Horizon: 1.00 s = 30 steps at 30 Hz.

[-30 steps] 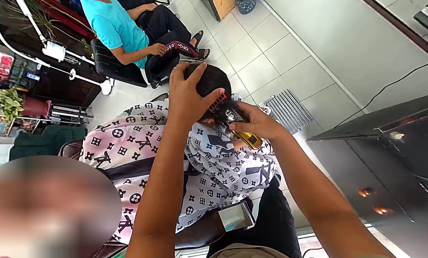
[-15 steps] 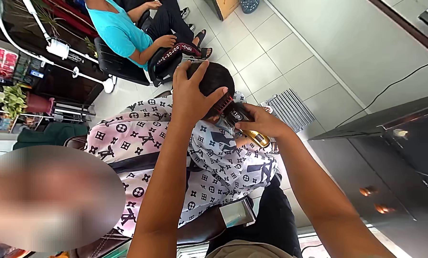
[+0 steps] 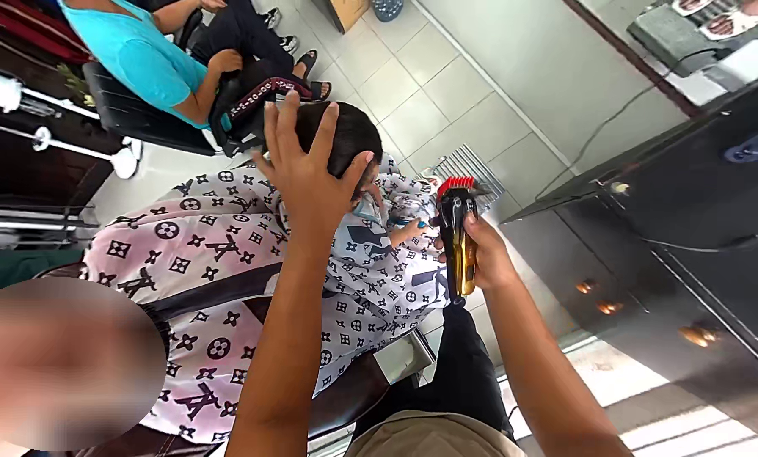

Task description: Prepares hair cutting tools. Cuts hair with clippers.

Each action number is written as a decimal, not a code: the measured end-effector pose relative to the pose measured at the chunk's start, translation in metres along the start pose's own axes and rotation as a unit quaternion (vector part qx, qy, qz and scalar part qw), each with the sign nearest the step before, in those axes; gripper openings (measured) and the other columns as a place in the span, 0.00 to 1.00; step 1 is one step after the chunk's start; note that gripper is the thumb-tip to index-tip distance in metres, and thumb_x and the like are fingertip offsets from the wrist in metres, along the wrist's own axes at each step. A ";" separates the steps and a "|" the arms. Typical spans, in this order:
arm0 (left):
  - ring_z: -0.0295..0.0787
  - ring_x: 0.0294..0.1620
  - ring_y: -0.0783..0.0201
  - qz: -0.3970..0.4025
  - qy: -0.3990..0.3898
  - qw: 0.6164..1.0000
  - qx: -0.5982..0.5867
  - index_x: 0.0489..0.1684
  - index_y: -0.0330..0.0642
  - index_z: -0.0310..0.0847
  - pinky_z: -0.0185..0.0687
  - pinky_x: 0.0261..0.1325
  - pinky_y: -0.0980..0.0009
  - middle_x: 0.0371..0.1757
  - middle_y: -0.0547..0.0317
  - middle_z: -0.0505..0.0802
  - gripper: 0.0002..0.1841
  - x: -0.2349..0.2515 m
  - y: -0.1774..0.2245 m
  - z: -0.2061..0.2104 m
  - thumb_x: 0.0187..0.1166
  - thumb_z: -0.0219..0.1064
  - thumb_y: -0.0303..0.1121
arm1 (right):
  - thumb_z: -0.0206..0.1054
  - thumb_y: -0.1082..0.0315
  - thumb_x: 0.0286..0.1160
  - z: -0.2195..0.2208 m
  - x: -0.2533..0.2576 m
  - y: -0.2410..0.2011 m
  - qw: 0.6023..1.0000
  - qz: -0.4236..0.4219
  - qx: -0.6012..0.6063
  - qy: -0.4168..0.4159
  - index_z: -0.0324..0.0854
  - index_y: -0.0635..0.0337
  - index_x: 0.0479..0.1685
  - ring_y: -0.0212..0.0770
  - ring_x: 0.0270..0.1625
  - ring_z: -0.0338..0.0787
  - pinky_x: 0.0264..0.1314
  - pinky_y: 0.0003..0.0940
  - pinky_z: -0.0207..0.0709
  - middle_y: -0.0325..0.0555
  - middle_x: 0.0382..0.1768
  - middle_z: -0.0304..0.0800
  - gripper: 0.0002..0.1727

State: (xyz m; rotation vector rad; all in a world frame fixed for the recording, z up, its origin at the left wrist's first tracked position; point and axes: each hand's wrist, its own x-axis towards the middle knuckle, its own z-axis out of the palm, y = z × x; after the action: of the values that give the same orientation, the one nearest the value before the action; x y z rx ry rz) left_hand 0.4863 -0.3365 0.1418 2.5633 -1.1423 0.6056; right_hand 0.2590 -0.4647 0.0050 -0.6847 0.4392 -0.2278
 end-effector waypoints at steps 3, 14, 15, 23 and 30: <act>0.47 0.91 0.24 0.029 0.089 0.995 -0.032 0.82 0.59 0.77 0.44 0.77 0.19 0.89 0.31 0.65 0.33 -0.025 0.023 -0.006 0.76 0.70 0.58 | 0.49 0.53 0.90 0.003 -0.041 0.006 0.996 -0.024 -0.024 0.088 0.65 0.59 0.74 0.44 0.36 0.95 0.36 0.37 0.92 0.52 0.50 0.92 0.24; 0.75 0.83 0.58 -0.098 -0.469 0.701 -0.529 0.87 0.29 0.62 0.68 0.87 0.58 0.80 0.40 0.80 0.39 -0.229 0.148 -0.029 0.88 0.53 0.55 | 0.66 0.61 0.81 0.024 -0.115 0.017 0.899 -0.188 -0.251 0.305 0.62 0.71 0.80 0.42 0.43 0.94 0.49 0.39 0.92 0.56 0.52 0.90 0.33; 0.77 0.81 0.60 -0.086 -0.462 0.708 -0.527 0.85 0.30 0.65 0.70 0.86 0.59 0.78 0.42 0.82 0.38 -0.228 0.150 -0.029 0.87 0.53 0.57 | 0.67 0.62 0.81 0.025 -0.120 0.020 0.892 -0.189 -0.270 0.308 0.62 0.74 0.80 0.41 0.43 0.94 0.49 0.38 0.92 0.57 0.54 0.90 0.34; 0.91 0.63 0.44 -0.024 -0.595 0.741 -0.311 0.91 0.39 0.58 0.80 0.69 0.41 0.62 0.41 0.93 0.46 -0.181 0.184 -0.021 0.83 0.53 0.67 | 0.70 0.61 0.79 -0.008 -0.125 0.005 0.901 -0.129 -0.215 0.354 0.63 0.74 0.80 0.45 0.47 0.95 0.54 0.41 0.92 0.61 0.57 0.88 0.36; 0.88 0.70 0.43 0.040 -0.631 0.721 -0.283 0.95 0.45 0.51 0.78 0.73 0.38 0.72 0.44 0.89 0.49 -0.155 0.217 -0.009 0.81 0.54 0.70 | 0.63 0.59 0.86 -0.045 -0.119 -0.063 0.936 -0.023 -0.226 0.268 0.65 0.71 0.81 0.48 0.46 0.95 0.50 0.45 0.93 0.60 0.53 0.90 0.31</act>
State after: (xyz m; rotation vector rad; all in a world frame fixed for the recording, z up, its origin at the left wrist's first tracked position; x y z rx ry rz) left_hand 0.2273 -0.3751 0.0924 2.1280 -1.3778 -1.5259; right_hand 0.1294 -0.4966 0.0532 -1.0891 1.0202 -0.3654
